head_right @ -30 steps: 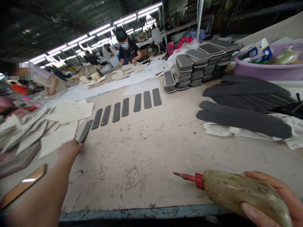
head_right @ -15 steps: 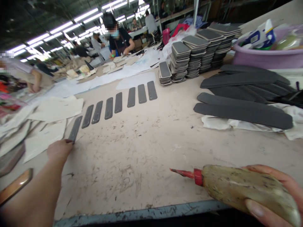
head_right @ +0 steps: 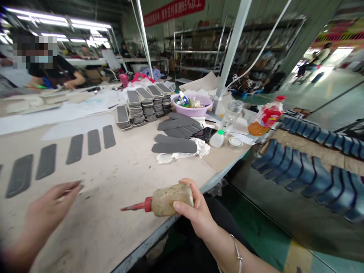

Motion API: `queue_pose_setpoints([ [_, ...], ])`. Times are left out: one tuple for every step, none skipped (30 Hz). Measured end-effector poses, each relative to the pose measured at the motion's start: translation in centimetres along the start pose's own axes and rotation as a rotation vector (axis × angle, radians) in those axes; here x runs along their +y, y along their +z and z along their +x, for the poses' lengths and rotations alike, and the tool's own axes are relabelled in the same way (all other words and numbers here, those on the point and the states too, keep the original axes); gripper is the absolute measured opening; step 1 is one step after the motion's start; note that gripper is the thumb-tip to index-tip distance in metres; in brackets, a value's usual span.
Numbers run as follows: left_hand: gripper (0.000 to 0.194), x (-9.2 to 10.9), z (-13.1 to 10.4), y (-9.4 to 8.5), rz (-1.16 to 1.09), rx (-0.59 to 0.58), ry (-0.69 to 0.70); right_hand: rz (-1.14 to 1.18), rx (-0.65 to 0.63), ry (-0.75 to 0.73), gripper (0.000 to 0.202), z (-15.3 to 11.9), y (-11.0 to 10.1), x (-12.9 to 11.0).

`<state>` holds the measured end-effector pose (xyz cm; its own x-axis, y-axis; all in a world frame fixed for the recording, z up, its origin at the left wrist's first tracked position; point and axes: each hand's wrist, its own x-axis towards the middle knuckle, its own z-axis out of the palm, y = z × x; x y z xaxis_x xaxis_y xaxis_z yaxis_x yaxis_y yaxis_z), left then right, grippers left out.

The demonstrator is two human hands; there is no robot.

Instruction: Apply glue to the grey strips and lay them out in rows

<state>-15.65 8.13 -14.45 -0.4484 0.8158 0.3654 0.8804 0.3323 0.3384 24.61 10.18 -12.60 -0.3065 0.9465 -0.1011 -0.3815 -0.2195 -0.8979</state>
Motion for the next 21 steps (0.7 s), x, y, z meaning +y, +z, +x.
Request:
queue_pose_setpoints([
  [0.035,2.3,0.7,0.8,-0.039,-0.036,0.082,0.029,0.015,-0.005,0.055,-0.1,-0.3,-0.2],
  [0.038,4.9,1.5,1.8,-0.085,-0.097,0.177,0.054,0.033,-0.011,0.055,-0.1,-0.7,-0.3],
  [0.039,7.5,2.4,3.0,-0.118,-0.13,0.253,0.077,0.054,-0.018,0.054,-0.1,-1.1,-0.5],
  [0.04,10.1,3.3,4.3,-0.136,-0.162,0.326,0.098,0.075,-0.026,0.054,-0.1,-1.5,-0.8],
  [0.04,12.6,4.2,5.6,-0.142,-0.182,0.387,0.119,0.095,-0.032,0.054,-0.1,-1.9,-1.0],
  [0.039,14.9,5.1,6.9,-0.141,-0.199,0.439,0.14,0.115,-0.034,0.053,0.0,-2.3,-1.2],
  [0.038,16.8,5.9,8.1,-0.129,-0.214,0.485,0.163,0.131,-0.032,0.053,0.0,-2.7,-1.5],
  [0.038,18.4,6.5,9.2,-0.108,-0.227,0.52,0.186,0.143,-0.029,0.052,0.1,-3.1,-1.7],
  [0.038,19.8,7.1,10.2,-0.078,-0.242,0.548,0.209,0.152,-0.027,0.052,0.1,-3.4,-1.9],
  [0.038,20.9,7.6,11.1,-0.044,-0.261,0.574,0.23,0.157,-0.027,0.052,0.1,-3.6,-2.0],
  [0.039,21.8,8.0,11.8,-0.013,-0.282,0.597,0.251,0.156,-0.027,0.051,0.2,-3.9,-2.2],
  [0.039,22.5,8.2,12.5,0.013,-0.306,0.619,0.27,0.152,-0.026,0.051,0.2,-4.1,-2.3],
  [0.039,23.1,8.4,13.0,0.027,-0.331,0.638,0.288,0.144,-0.023,0.051,0.3,-4.3,-2.4],
  [0.038,23.6,8.5,13.4,0.032,-0.351,0.653,0.305,0.138,-0.019,0.051,0.3,-4.5,-2.6],
  [0.036,24.0,8.6,13.8,0.03,-0.365,0.66,0.318,0.131,-0.013,0.051,0.4,-4.7,-2.7],
  [0.035,24.3,8.6,14.0,0.027,-0.37,0.655,0.329,0.127,-0.007,0.051,0.4,-4.9,-2.8],
  [0.034,24.4,8.5,14.1,0.024,-0.368,0.64,0.339,0.126,-0.002,0.051,0.4,-5.1,-3.0],
  [0.033,24.5,8.5,14.1,0.022,-0.361,0.62,0.345,0.127,0.003,0.052,0.5,-5.4,-3.1],
  [0.033,24.5,8.4,14.0,0.019,-0.348,0.595,0.348,0.131,0.009,0.052,0.5,-5.6,-3.2],
  [0.033,24.4,8.3,13.9,0.018,-0.332,0.571,0.35,0.138,0.014,0.052,0.5,-5.9,-3.2],
  [0.033,24.2,8.2,13.7,0.011,-0.319,0.537,0.35,0.145,0.019,0.051,0.6,-6.1,-3.3],
])
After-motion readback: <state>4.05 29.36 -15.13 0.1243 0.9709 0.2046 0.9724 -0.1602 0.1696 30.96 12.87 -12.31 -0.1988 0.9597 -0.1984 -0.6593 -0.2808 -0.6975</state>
